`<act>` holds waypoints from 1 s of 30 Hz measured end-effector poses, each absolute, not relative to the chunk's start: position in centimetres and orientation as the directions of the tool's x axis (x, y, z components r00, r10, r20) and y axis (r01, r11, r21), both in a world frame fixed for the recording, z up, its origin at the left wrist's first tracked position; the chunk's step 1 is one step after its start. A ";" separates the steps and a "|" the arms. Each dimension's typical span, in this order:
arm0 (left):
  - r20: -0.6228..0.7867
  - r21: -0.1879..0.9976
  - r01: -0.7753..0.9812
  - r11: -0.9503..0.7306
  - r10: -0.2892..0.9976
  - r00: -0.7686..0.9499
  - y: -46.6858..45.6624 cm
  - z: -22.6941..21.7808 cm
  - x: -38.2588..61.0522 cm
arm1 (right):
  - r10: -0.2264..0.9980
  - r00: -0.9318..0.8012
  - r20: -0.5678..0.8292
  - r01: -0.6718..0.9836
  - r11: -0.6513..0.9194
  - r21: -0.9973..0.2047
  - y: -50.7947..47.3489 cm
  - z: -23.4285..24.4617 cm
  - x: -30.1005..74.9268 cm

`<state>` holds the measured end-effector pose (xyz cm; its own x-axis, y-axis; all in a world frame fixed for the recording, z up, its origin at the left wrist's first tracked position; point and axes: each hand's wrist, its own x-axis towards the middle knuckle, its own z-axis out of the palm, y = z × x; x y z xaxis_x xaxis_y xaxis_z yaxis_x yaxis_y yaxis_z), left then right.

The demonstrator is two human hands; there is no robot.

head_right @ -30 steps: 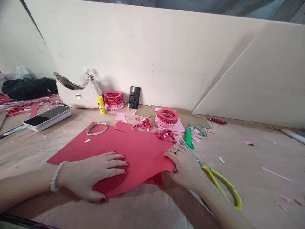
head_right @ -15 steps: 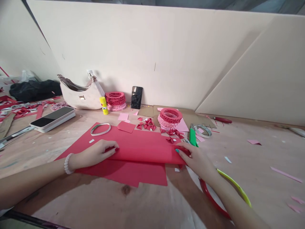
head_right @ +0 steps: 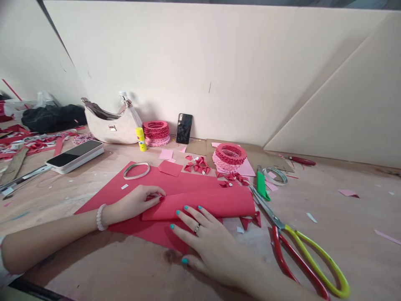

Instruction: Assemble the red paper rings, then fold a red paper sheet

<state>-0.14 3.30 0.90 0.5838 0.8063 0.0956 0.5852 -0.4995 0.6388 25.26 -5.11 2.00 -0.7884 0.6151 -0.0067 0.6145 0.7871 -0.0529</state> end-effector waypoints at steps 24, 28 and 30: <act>0.217 0.394 0.630 -0.669 0.734 0.644 7.6 -0.3 -3.3 | 0.698 -0.704 -0.128 0.707 0.672 -0.221 -2.4 1.6 24.5; 0.210 0.395 0.632 -0.667 0.735 0.645 7.6 -0.4 -3.3 | 0.697 -0.705 -0.129 0.705 0.670 -0.232 -2.5 1.8 24.5; 0.207 0.405 0.632 -0.661 0.739 0.641 7.6 -0.4 -3.3 | 0.697 -0.706 -0.126 0.703 0.670 -0.236 -2.5 1.8 24.4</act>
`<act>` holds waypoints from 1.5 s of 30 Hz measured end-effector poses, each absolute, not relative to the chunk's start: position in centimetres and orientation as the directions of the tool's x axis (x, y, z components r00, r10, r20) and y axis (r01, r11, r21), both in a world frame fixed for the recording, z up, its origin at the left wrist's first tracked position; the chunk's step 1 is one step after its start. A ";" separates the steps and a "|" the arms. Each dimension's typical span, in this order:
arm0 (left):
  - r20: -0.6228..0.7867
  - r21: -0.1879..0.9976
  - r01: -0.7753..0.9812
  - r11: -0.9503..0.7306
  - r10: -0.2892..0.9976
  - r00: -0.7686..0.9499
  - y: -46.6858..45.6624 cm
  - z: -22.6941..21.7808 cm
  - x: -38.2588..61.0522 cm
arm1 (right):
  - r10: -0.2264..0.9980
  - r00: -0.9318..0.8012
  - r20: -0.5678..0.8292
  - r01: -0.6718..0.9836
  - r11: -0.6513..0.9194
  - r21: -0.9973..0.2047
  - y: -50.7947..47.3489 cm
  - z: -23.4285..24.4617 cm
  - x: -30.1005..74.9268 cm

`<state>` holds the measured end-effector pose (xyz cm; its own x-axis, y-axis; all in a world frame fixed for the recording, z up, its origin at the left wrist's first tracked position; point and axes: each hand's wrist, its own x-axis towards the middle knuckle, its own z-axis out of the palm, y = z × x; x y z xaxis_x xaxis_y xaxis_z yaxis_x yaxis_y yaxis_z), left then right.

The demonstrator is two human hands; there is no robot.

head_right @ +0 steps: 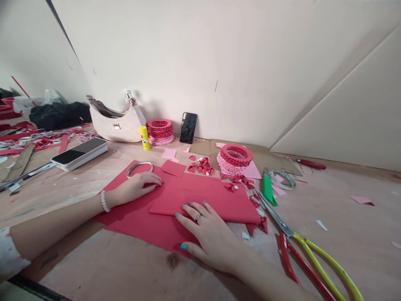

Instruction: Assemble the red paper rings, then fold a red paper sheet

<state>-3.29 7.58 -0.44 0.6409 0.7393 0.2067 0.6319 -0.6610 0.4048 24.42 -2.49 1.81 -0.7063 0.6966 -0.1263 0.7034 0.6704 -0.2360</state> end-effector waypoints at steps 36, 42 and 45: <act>0.245 0.509 0.603 -0.614 0.775 0.583 7.6 -0.9 -3.2 | 0.652 -0.757 -0.046 0.645 0.734 -0.213 -0.9 1.1 19.4; 0.237 0.527 0.613 -0.589 0.794 0.560 7.6 -0.8 -3.1 | 0.649 -0.758 -0.060 0.643 0.729 -0.234 -1.1 0.9 19.4; 0.237 0.529 0.614 -0.586 0.796 0.556 7.5 -0.8 -3.1 | 0.653 -0.755 -0.064 0.647 0.726 -0.231 -1.1 0.8 19.4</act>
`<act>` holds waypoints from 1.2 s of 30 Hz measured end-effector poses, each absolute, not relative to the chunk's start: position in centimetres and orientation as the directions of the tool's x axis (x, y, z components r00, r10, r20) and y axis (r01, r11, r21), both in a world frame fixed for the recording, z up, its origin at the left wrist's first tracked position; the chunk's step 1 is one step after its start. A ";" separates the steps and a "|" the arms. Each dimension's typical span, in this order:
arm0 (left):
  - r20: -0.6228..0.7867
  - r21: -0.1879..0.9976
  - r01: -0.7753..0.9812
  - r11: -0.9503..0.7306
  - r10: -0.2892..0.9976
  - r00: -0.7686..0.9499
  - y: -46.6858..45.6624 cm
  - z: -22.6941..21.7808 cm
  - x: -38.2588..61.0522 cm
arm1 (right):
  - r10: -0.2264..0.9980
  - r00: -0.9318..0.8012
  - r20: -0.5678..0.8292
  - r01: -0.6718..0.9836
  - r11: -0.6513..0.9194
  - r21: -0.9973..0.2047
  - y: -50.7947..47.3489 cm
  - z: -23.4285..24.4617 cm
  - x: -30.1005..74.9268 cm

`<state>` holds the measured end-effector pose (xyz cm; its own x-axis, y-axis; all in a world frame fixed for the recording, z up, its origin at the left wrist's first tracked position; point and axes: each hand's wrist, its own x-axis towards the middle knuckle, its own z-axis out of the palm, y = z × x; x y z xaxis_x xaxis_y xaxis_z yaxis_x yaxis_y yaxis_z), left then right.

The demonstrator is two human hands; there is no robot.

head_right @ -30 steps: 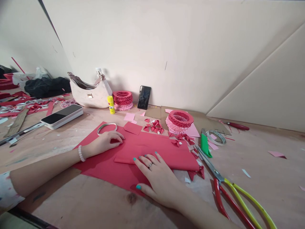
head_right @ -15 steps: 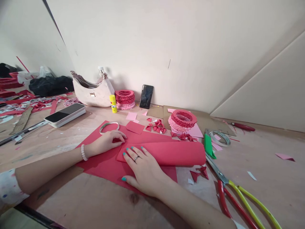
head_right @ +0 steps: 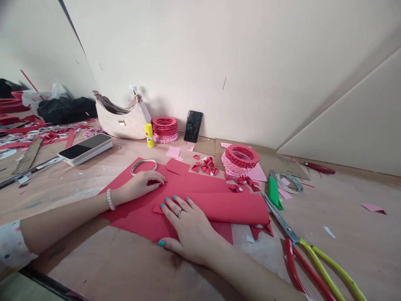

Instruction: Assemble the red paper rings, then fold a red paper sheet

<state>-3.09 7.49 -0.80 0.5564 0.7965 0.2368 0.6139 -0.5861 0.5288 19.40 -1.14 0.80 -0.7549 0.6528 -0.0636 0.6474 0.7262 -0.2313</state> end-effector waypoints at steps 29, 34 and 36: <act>0.258 0.546 0.593 -0.592 0.792 0.553 7.2 -0.7 -2.9 | 0.669 -0.739 -0.081 0.664 0.702 -0.257 -1.0 0.7 19.4; 0.266 0.543 0.598 -0.589 0.796 0.543 6.9 -0.6 -2.5 | 0.672 -0.736 -0.081 0.667 0.700 -0.256 -1.1 0.6 19.4; 0.262 0.544 0.604 -0.582 0.802 0.537 6.8 -0.6 -2.5 | 0.673 -0.735 -0.083 0.668 0.699 -0.256 -1.0 0.6 19.3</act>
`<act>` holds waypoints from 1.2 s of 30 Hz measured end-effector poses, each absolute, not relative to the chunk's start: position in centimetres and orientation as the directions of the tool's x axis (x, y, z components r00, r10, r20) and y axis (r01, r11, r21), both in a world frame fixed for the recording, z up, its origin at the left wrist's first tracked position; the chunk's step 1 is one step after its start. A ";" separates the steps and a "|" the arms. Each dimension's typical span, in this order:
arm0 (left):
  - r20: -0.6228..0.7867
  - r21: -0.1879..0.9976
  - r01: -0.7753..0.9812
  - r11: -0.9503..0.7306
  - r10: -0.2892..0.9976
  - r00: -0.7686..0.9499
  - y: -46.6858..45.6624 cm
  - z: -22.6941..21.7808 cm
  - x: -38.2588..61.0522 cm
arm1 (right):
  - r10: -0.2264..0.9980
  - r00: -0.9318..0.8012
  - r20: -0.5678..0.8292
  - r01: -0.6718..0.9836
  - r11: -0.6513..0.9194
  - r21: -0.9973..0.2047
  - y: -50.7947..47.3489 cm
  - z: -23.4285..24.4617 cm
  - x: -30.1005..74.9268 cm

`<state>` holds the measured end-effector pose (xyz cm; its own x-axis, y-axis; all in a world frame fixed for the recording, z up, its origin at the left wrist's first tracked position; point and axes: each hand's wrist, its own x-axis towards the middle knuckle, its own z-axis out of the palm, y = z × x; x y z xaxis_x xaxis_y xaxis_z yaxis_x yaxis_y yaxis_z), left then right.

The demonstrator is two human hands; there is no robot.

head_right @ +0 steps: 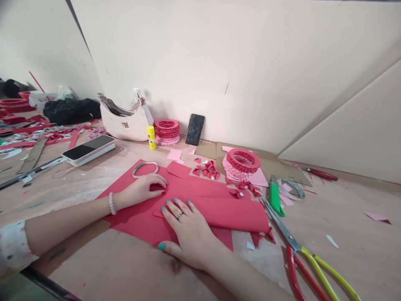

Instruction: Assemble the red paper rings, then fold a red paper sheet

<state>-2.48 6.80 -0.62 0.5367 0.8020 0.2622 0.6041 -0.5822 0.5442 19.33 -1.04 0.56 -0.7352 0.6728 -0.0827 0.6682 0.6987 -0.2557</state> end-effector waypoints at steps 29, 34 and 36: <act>0.256 0.561 0.604 -0.567 0.812 0.525 7.3 -1.1 -2.8 | 0.678 -0.733 -0.066 0.671 0.702 -0.238 -0.9 0.4 19.3; 0.252 0.560 0.607 -0.565 0.813 0.524 7.3 -1.1 -2.8 | 0.680 -0.730 -0.072 0.674 0.699 -0.237 -0.8 0.4 19.3; 0.255 0.558 0.606 -0.567 0.812 0.524 7.4 -1.1 -2.8 | 0.681 -0.729 -0.075 0.676 0.697 -0.241 -0.8 0.4 19.3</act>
